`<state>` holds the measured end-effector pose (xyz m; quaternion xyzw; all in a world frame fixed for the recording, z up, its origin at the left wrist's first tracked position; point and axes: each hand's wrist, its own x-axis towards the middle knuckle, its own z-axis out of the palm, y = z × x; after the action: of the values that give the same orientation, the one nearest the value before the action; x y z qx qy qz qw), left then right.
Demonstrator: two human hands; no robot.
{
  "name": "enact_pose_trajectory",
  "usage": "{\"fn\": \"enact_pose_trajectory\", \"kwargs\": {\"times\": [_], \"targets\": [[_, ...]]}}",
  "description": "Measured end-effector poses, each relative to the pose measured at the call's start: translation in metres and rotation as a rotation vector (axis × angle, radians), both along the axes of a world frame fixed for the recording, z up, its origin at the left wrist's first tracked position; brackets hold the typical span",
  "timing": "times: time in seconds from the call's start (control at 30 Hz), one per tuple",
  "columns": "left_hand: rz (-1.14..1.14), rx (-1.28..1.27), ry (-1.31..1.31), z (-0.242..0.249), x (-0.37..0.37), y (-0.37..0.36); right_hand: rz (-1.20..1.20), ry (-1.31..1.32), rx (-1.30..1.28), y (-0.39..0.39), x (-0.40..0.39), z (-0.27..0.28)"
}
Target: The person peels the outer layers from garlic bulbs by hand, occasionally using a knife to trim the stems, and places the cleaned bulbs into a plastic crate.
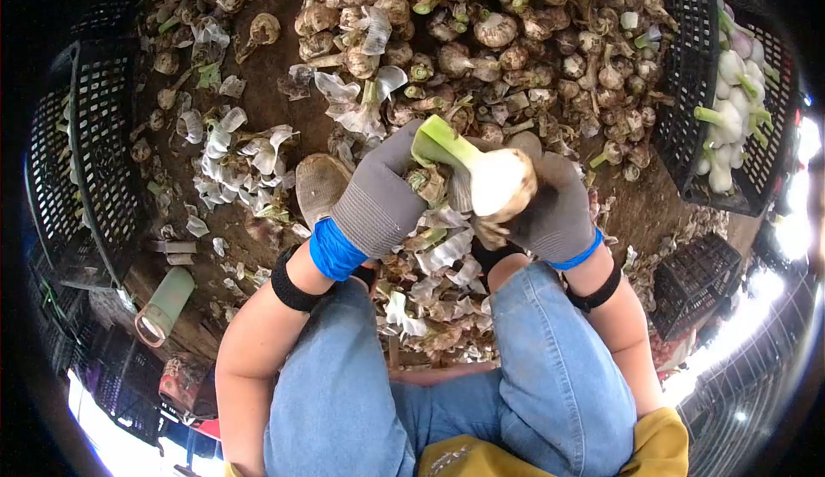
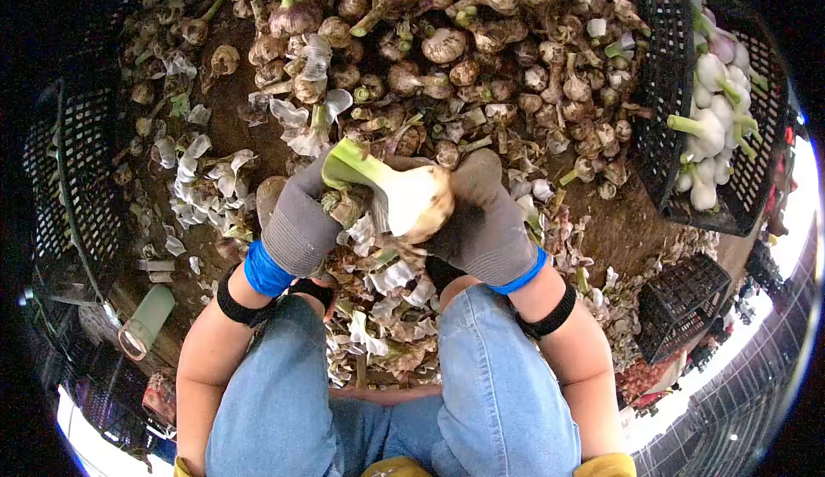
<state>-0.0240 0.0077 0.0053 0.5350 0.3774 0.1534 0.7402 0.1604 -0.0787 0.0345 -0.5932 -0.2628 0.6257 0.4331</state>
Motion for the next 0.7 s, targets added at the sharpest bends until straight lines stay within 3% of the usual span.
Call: {"fn": "enact_pose_trajectory", "kwargs": {"times": [0.03, 0.07, 0.17, 0.2, 0.23, 0.33, 0.43, 0.47, 0.5, 0.53, 0.57, 0.6, 0.63, 0.7], "targets": [[0.010, 0.011, -0.016, 0.002, -0.001, 0.000, -0.029, -0.154, 0.121, -0.008, -0.005, -0.009], [0.030, 0.126, -0.069, 0.001, 0.000, 0.000, -0.021, -0.220, 0.120, -0.014, -0.004, -0.023], [0.035, 0.297, 0.113, -0.017, -0.001, -0.003, 0.012, -0.345, -0.005, -0.013, 0.007, -0.058], [0.008, 0.189, 0.163, -0.009, 0.002, 0.001, -0.008, -0.426, -0.005, -0.005, 0.008, -0.053], [-0.026, 0.241, 0.187, -0.009, 0.002, 0.001, -0.028, -0.508, -0.009, 0.004, 0.007, -0.046], [-0.124, 0.368, 0.259, -0.003, 0.007, -0.001, 0.229, -0.761, 0.264, 0.017, -0.004, -0.021], [-0.018, 0.431, 0.242, -0.004, -0.001, 0.008, 0.043, -0.255, -0.414, 0.015, 0.013, -0.040], [0.035, 0.518, 0.249, -0.001, -0.006, 0.020, -0.305, 0.032, -0.280, 0.013, 0.012, -0.041], [0.090, 0.571, 0.406, 0.002, -0.013, 0.031, -0.383, 0.216, -0.242, 0.014, 0.020, -0.034], [0.163, 0.564, 0.409, -0.006, -0.024, 0.043, -0.460, 0.274, -0.224, 0.014, 0.023, -0.031], [0.114, 0.626, 0.577, -0.011, -0.037, 0.052, -0.538, 0.331, -0.200, 0.016, 0.027, -0.028], [-0.084, 0.634, 0.750, -0.011, -0.044, 0.058, -0.477, 0.361, -0.139, 0.015, 0.031, -0.021], [-0.288, 0.630, 0.921, -0.010, -0.048, 0.059, -0.423, 0.231, -0.137, 0.015, 0.030, -0.014], [-0.427, 0.585, 1.014, 0.009, -0.035, 0.047, -0.301, -0.018, -0.141, 0.015, 0.021, 0.001]]}}
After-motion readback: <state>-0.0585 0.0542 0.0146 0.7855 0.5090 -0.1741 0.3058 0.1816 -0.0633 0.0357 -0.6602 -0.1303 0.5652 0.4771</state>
